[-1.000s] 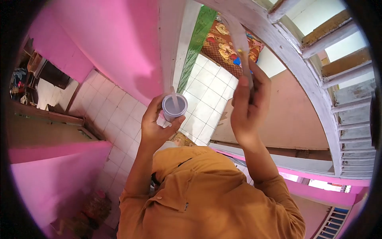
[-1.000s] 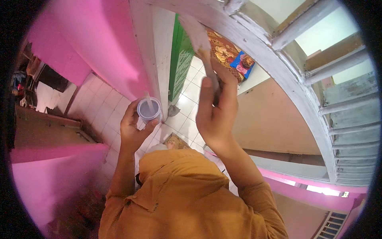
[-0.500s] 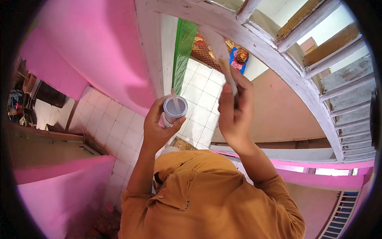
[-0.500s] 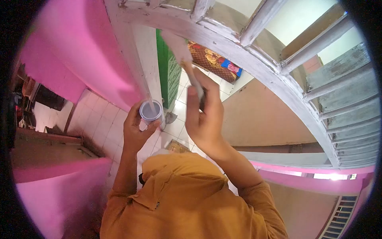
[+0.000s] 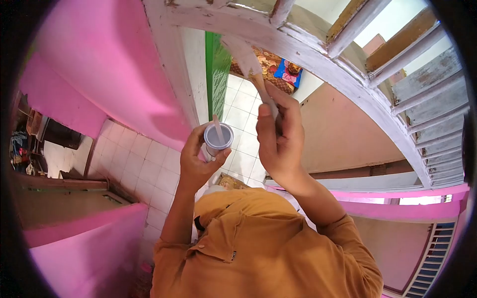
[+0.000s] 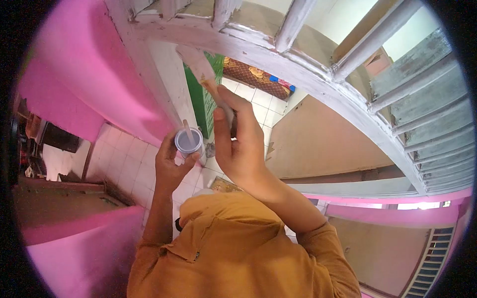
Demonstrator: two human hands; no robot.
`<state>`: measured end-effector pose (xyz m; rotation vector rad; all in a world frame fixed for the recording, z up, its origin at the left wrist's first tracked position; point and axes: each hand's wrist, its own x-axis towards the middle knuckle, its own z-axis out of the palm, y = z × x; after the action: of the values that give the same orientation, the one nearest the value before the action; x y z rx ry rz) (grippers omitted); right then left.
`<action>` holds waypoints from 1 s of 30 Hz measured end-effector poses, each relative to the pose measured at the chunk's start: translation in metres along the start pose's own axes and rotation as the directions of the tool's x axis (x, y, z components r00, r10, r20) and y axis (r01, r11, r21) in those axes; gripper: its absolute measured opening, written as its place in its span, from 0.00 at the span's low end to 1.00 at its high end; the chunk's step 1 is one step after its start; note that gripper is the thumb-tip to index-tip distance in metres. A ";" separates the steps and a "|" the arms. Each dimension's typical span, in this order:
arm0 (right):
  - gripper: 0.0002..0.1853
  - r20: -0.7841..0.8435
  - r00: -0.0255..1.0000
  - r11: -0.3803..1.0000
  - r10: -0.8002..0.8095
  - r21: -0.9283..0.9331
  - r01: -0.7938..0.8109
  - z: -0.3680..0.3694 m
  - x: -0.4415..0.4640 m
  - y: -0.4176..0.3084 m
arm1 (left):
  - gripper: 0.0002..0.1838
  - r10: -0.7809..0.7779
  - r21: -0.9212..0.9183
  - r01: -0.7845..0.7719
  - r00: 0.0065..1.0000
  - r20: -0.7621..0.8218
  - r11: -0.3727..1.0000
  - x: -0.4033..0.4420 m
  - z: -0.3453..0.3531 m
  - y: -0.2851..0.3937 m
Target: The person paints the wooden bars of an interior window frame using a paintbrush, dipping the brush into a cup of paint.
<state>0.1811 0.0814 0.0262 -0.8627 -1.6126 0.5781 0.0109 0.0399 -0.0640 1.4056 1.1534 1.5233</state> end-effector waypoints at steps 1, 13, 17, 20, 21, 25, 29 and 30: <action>0.18 -0.012 1.000 1.000 0.015 0.007 -0.015 -0.005 -0.005 0.002 | 0.31 0.003 -0.008 -0.003 1.000 0.000 1.000 0.001 0.001 0.000; 0.19 -0.188 0.982 0.999 -0.003 -0.047 -0.006 -0.074 -0.072 -0.007 | 0.31 0.008 -0.013 -0.008 1.000 0.013 1.000 0.001 -0.003 -0.003; 0.19 -0.081 0.992 0.992 0.102 -0.063 -0.107 -0.054 -0.048 -0.006 | 0.31 0.009 -0.071 -0.006 0.999 0.041 0.997 0.004 0.008 -0.001; 0.19 -0.117 0.988 0.988 0.104 -0.101 -0.116 -0.054 -0.039 -0.006 | 0.32 0.029 -0.035 -0.026 0.996 0.084 0.999 0.006 0.011 0.002; 0.19 -0.166 0.980 0.991 0.113 -0.056 -0.124 -0.058 -0.041 -0.006 | 0.32 0.026 -0.036 -0.023 0.996 0.086 0.999 0.007 0.011 0.002; 0.18 -0.333 0.928 0.984 0.169 0.009 -0.176 -0.077 -0.062 -0.015 | 0.32 0.038 -0.047 -0.034 0.996 0.084 0.998 0.007 0.010 -0.002; 0.19 -0.296 0.943 0.988 0.151 0.021 -0.152 -0.086 -0.084 -0.010 | 0.33 0.013 -0.048 -0.009 0.996 0.088 0.999 0.005 0.007 -0.006; 0.20 -0.177 0.977 0.993 0.117 0.010 -0.117 -0.086 -0.087 -0.010 | 0.33 0.014 -0.049 -0.010 0.995 0.097 0.999 0.005 0.008 -0.007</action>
<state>0.2688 -0.0005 -0.0002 -0.9868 -1.4069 0.5670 0.0177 0.0481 -0.0690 1.4402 1.0442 1.4649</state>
